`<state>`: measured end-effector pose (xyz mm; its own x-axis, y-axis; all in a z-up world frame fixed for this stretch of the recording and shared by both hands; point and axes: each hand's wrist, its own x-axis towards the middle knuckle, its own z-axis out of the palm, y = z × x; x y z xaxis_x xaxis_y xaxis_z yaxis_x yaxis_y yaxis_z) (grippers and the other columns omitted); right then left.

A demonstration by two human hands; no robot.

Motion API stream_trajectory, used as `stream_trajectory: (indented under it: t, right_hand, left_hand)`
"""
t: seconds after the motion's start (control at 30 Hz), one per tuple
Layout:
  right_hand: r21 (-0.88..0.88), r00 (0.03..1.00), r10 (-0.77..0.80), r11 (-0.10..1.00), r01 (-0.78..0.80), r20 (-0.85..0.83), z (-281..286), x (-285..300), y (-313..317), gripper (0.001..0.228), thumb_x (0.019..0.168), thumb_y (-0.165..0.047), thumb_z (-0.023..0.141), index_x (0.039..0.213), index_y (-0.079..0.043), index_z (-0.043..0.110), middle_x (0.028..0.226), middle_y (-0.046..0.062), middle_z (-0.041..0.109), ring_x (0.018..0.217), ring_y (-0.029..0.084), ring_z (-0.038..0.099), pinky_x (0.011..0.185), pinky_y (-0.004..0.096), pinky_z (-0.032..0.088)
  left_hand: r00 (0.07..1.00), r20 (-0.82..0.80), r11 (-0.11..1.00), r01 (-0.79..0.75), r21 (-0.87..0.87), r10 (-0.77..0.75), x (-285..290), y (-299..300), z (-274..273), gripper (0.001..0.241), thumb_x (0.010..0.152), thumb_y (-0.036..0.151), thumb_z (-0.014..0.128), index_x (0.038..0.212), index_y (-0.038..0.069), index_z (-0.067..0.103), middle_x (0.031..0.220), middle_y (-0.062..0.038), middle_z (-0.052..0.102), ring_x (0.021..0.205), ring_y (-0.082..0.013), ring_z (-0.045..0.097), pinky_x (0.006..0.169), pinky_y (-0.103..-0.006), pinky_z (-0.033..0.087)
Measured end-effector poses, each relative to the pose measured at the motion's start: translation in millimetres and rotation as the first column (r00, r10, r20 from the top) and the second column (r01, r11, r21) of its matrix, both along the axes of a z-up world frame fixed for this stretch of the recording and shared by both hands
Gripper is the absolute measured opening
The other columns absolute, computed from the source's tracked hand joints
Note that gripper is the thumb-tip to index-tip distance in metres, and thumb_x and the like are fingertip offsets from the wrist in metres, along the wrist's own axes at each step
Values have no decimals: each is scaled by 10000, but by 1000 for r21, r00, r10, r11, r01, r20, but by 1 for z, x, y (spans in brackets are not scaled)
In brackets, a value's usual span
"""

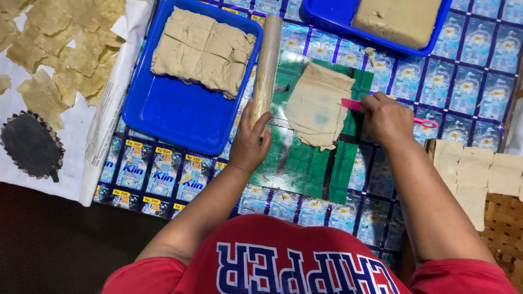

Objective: Preparing and cutting thin sheets of dough to make crackers.

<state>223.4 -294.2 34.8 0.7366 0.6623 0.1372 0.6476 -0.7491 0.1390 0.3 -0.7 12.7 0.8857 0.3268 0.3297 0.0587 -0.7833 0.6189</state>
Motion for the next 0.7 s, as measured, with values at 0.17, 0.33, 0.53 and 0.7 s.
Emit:
stream_trajectory:
  t: [0.17,0.33,0.53,0.7]
  right_hand:
    - [2,998,39,999,-39,43,1,-1,7,148,1034,-374,624,916,-310,563,866,-80,562,809,204,706,694,340,585]
    - [4,991,70,997,-71,117,2,-2,22,166,1030,-386,642,891,-342,562,831,-130,552,789,140,701,678,269,563]
    - [53,989,102,993,-108,105,2,-6,43,145,1033,-392,634,911,-340,575,856,-110,565,828,162,710,691,300,576]
    - [103,989,147,984,-146,3,5,-10,67,98,1031,-331,590,937,-313,567,877,-93,560,843,195,705,694,319,567]
  left_hand:
    - [1000,6,1000,2,4,-2,0,0,-2,425,1031,192,559,1448,269,531,1614,-239,284,1411,-484,444,1027,-582,518]
    - [1000,23,1000,-1,20,1,1,1,-5,425,1023,194,568,1441,266,539,1606,-237,299,1408,-479,451,1030,-572,516]
    - [1000,29,1000,-9,25,9,1,1,-4,428,1020,180,570,1440,261,537,1600,-248,308,1406,-478,457,1040,-575,510]
    - [999,37,999,-6,33,5,1,3,-8,429,1022,186,565,1444,260,536,1600,-247,307,1409,-476,455,1047,-570,502]
